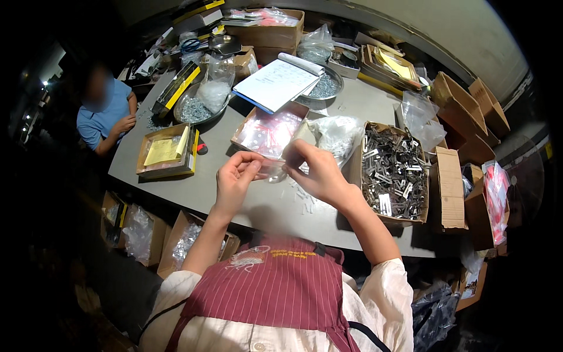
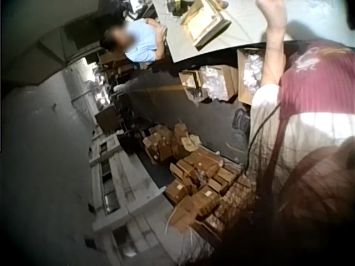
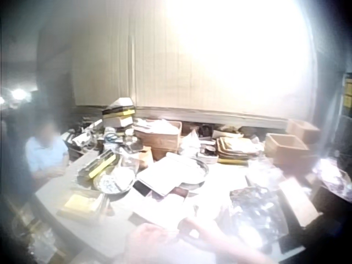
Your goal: The person repeatedly picks small metal fasteners from a cardboard box, separates them, and places them into a smaller container on the table. The task continues in a repetitive loop throughout the clip.
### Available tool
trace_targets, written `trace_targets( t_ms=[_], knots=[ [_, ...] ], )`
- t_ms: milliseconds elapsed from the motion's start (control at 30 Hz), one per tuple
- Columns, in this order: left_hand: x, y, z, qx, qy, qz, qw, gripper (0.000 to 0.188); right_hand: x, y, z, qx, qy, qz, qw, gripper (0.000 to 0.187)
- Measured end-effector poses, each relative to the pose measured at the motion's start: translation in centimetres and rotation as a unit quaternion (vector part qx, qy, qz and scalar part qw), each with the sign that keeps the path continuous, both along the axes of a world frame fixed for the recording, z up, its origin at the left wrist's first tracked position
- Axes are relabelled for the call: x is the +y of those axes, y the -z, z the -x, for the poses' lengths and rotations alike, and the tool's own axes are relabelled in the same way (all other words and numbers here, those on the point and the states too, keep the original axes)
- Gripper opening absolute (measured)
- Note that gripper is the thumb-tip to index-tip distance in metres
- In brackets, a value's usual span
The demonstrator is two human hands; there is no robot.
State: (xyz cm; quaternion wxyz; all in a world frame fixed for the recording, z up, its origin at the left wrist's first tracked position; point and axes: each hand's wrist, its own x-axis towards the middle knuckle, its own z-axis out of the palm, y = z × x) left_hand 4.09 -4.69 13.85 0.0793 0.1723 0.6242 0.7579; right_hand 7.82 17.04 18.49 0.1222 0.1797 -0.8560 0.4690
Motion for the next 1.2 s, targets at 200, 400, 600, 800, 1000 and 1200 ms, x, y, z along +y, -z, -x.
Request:
trace_targets(
  t_ms=[200, 400, 600, 800, 1000, 1200],
  knots=[
    [-2.1, 1.9, 0.6, 0.001, -0.005, 0.008, 1.0, 0.011, -1.8, 0.2, 0.7, -0.008, -0.027, -0.013, 1.0, 0.022],
    [-3.1, 0.6, -0.3, 0.161, -0.09, 0.234, 0.955, 0.006, -4.6, 2.8, 2.0, 0.057, -0.073, -0.111, 0.989, 0.024],
    [-5.3, 1.8, -0.7, 0.222, -0.122, 0.259, 0.932, 0.009, -6.7, 4.0, 2.8, -0.012, -0.109, -0.082, 0.991, 0.016],
    [-7.8, 3.8, -1.6, 0.11, -0.15, 0.126, 0.974, 0.006, -9.3, 5.3, 3.7, 0.026, -0.137, -0.056, 0.989, 0.012],
    [-11.9, 5.6, -2.3, -0.065, -0.114, -0.059, 0.99, 0.01, -11.1, 6.8, 6.5, 0.016, -0.235, -0.025, 0.972, 0.013],
    [-14.9, 10.0, -2.9, -0.149, -0.17, -0.153, 0.962, 0.011, -10.9, 10.0, 10.8, -0.062, -0.223, -0.035, 0.972, 0.015]
  ],
)
